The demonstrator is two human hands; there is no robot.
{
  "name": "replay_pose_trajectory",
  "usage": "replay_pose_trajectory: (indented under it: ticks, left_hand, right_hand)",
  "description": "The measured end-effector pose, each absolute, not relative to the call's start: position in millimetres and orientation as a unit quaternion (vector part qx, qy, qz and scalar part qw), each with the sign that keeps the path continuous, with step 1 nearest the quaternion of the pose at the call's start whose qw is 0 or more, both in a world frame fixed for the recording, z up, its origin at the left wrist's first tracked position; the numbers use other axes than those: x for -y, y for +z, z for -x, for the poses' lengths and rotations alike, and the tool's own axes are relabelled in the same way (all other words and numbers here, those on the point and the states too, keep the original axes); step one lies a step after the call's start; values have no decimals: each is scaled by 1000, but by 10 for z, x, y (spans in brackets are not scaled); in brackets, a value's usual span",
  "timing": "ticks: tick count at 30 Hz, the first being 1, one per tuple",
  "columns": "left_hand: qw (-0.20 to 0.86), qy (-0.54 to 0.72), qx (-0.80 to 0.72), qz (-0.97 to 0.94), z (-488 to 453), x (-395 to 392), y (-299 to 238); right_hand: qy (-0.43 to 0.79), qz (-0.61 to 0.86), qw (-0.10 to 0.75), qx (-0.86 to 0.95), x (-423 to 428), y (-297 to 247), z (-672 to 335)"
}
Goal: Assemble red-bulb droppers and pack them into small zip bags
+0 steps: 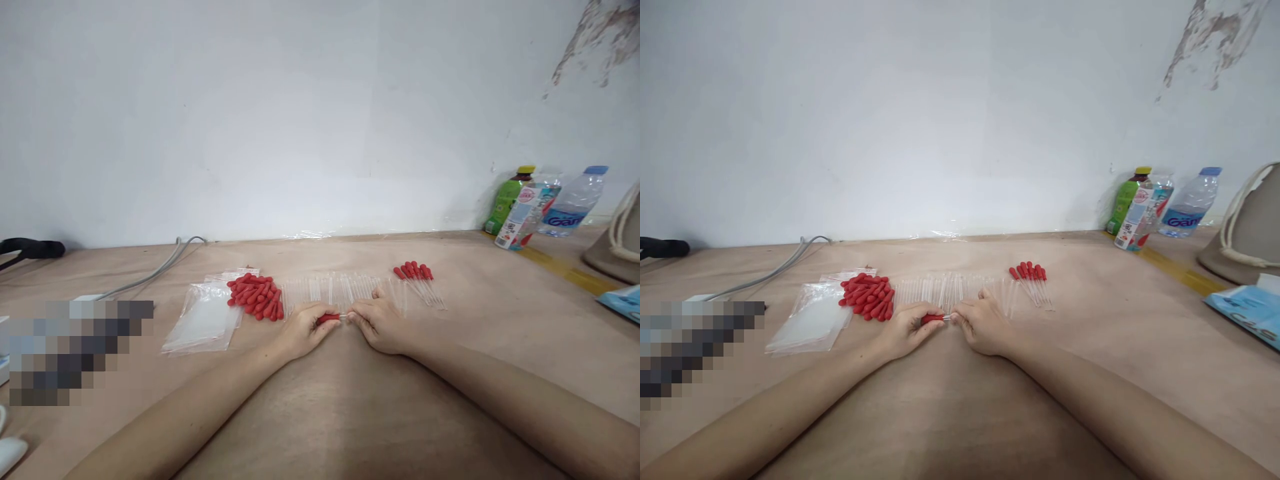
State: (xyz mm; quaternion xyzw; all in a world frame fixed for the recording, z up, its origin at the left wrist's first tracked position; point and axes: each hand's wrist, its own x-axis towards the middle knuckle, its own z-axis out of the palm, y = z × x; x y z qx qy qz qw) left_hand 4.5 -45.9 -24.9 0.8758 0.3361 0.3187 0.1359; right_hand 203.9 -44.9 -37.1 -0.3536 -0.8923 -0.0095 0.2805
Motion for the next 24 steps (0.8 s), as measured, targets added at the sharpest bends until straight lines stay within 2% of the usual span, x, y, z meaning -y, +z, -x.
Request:
replay_pose_trajectory:
  ticks: [7, 11, 16, 19, 24]
  left_hand:
    - [129, 303, -330, -885, -21, 437, -211]
    - [79, 339, -349, -870, 36, 425, -200]
    - [38, 319, -386, -865, 92, 409, -230]
    - [41, 309, -382, -870, 89, 390, -257]
    - [46, 304, -381, -872, 78, 378, -278]
  right_hand:
    - [-9, 359, 247, 900, 521, -197, -2015]
    - [-23, 381, 253, 889, 523, -37, -2109]
    - [25, 605, 319, 729, 267, 50, -2546]
    - [2, 702, 290, 650, 111, 102, -2842]
    - [-9, 757, 193, 625, -5, 105, -3125]
